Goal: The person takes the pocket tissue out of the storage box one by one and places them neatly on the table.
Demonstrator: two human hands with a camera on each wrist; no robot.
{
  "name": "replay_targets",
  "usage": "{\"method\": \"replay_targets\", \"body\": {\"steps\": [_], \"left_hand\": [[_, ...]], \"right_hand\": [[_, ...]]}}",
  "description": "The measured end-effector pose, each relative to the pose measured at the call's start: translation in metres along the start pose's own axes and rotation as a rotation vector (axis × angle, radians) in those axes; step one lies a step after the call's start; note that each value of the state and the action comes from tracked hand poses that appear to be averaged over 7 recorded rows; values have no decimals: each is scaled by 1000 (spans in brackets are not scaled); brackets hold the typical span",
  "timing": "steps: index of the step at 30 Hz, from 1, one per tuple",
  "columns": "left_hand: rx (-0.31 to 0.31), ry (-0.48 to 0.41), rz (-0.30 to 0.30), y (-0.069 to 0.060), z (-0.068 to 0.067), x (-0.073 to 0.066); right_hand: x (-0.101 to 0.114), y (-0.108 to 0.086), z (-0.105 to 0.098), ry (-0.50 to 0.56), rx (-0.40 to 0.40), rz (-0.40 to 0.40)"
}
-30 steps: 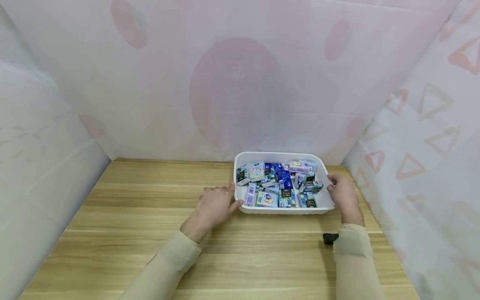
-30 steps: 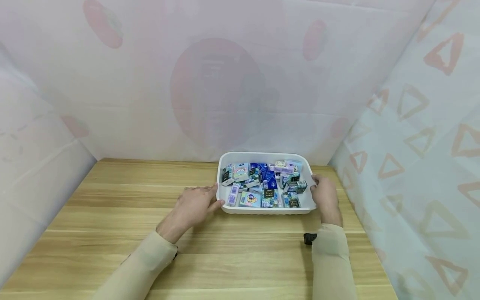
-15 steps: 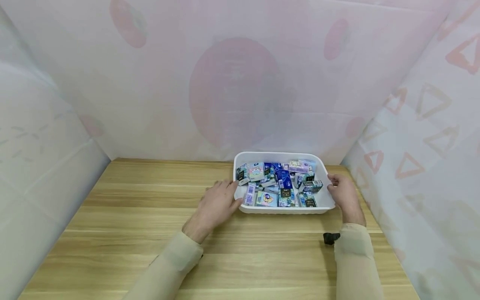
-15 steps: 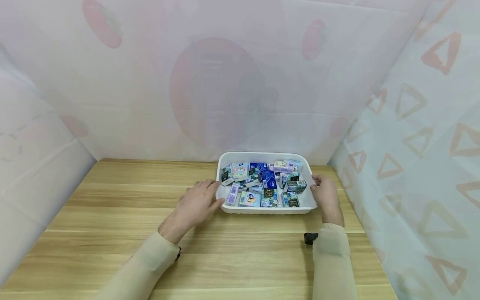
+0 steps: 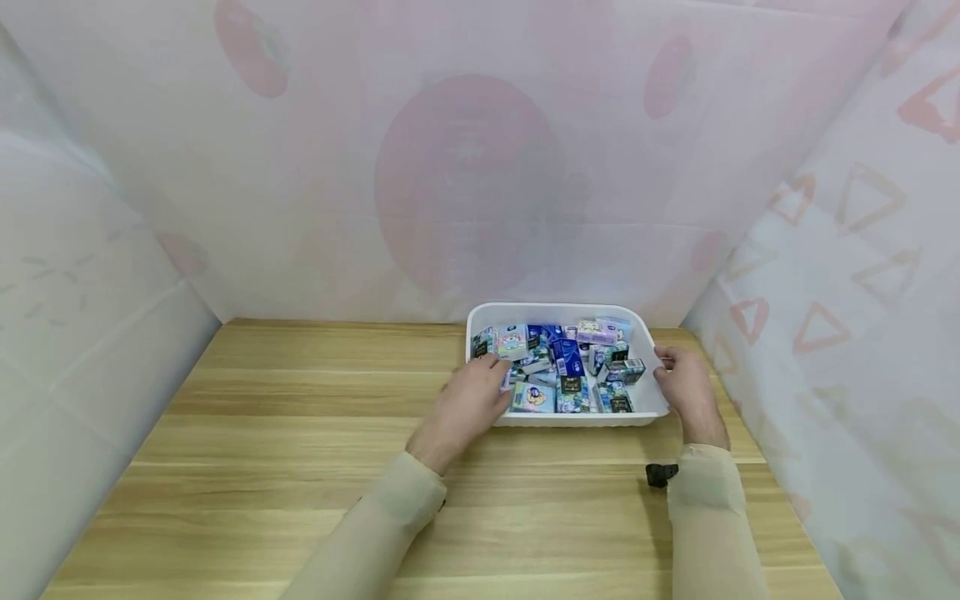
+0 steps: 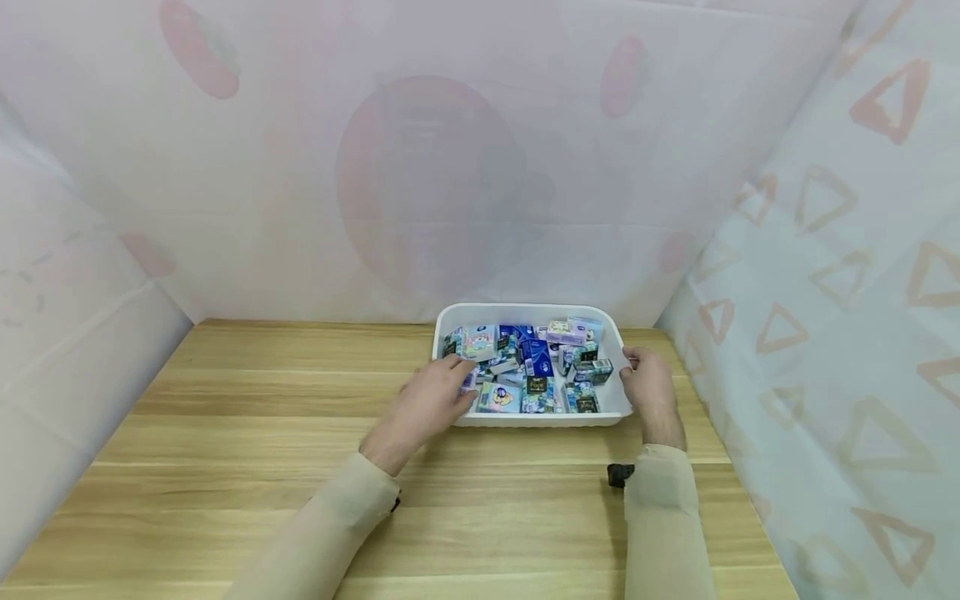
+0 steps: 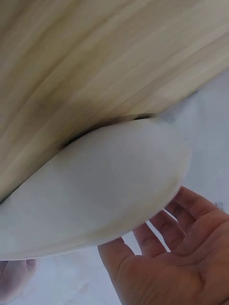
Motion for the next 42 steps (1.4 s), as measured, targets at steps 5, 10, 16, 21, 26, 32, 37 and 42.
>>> {"method": "replay_targets", "body": {"steps": [5, 10, 16, 21, 26, 32, 37, 42], "left_hand": [[13, -18, -69, 8, 8, -5], [15, -31, -150, 12, 8, -8], [54, -18, -213, 16, 10, -8], [77, -39, -255, 17, 12, -6], [71, -101, -262, 15, 6, -6], [-50, -125, -174, 10, -26, -9], [-121, -109, -136, 5, -51, 2], [-141, -99, -159, -1, -65, 24]], "right_hand": [[0, 2, 1, -3, 7, 3], [0, 4, 0, -3, 14, -8], [1, 3, 0, -8, 26, 5], [-2, 1, 1, -7, 35, 30], [-5, -2, 2, 0, 26, 21], [-5, -3, 2, -5, 9, 5], [-3, -2, 0, -11, 5, 11], [-1, -1, 0, -27, 6, 15]]}}
Point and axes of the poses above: each hand's wrist, its own y-axis towards the middle knuckle, its own z-axis out of the palm, x = y × z, the point moved 8 cm from there along y, towards the middle knuckle, and after that the axes turned 6 degrees about z, right-handed, at the moved point
